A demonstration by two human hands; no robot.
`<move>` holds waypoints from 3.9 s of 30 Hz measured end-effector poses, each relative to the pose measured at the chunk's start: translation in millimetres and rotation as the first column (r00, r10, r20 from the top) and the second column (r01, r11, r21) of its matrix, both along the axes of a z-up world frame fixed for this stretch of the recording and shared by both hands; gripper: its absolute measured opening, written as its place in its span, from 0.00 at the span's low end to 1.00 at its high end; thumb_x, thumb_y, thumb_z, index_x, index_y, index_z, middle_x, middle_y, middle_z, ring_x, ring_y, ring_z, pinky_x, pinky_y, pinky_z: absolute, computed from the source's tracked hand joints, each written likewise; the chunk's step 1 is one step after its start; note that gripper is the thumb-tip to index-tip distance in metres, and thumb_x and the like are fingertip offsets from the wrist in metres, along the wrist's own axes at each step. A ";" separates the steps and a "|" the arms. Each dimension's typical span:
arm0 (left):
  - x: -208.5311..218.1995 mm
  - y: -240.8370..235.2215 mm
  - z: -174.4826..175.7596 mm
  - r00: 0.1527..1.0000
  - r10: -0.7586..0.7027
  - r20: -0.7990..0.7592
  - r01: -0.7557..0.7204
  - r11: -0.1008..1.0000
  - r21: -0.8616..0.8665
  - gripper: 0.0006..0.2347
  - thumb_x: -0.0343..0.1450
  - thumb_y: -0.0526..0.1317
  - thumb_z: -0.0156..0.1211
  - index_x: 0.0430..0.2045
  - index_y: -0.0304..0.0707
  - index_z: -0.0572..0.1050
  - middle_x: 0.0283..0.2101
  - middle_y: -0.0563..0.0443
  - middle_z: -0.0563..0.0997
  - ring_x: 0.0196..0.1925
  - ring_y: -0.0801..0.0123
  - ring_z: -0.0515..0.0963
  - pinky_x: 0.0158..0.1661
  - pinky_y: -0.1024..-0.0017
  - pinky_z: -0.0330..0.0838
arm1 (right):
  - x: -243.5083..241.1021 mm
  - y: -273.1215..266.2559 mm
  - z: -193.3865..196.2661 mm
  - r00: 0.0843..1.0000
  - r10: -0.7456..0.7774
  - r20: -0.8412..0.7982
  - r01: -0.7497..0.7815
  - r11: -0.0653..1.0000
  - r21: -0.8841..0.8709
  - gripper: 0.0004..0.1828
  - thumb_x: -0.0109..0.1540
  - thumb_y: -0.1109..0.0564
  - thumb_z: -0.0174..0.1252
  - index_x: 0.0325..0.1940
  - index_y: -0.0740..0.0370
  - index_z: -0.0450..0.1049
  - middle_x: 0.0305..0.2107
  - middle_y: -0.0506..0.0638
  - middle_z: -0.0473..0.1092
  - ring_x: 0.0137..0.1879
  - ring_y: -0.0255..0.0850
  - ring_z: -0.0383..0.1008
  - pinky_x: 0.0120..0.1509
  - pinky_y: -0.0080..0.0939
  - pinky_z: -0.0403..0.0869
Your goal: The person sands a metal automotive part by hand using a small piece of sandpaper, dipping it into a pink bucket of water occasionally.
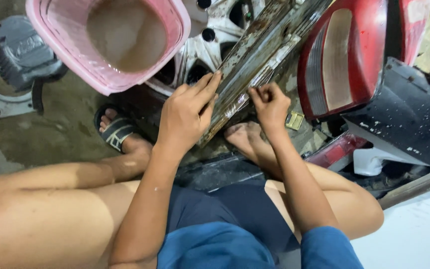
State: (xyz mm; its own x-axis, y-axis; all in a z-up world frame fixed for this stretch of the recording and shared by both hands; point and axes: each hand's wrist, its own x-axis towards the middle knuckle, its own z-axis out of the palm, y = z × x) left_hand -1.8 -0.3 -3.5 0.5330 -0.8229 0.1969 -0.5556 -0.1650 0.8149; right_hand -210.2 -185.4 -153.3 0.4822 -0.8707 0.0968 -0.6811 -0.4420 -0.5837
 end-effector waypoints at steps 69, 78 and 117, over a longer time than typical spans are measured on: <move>22.8 14.2 5.2 0.997 0.011 -0.080 -0.003 0.995 0.101 0.21 0.72 0.24 0.51 0.60 0.39 0.76 0.54 0.39 0.82 0.49 0.41 0.82 0.47 0.51 0.77 | -20.8 23.4 70.8 0.916 -0.295 0.271 -0.038 0.609 0.792 0.11 0.58 0.66 0.70 0.44 0.64 0.79 0.25 0.48 0.75 0.30 0.31 0.78 0.33 0.29 0.77; 22.0 13.9 -27.9 0.990 0.108 -0.090 -0.098 0.989 0.109 0.20 0.71 0.23 0.51 0.57 0.36 0.78 0.51 0.35 0.83 0.50 0.41 0.82 0.46 0.51 0.77 | -23.6 25.7 44.6 0.931 -0.240 0.276 -0.058 0.648 0.760 0.09 0.60 0.64 0.69 0.44 0.64 0.80 0.25 0.49 0.73 0.31 0.32 0.76 0.34 0.30 0.75; 35.3 9.3 -111.4 0.955 0.273 -0.114 -0.245 0.946 0.213 0.10 0.72 0.33 0.66 0.43 0.23 0.79 0.34 0.31 0.81 0.37 0.45 0.84 0.32 0.58 0.83 | -10.0 28.9 86.8 0.902 -0.231 0.364 -0.151 0.621 0.769 0.05 0.64 0.63 0.65 0.44 0.66 0.79 0.23 0.49 0.73 0.29 0.31 0.73 0.31 0.29 0.75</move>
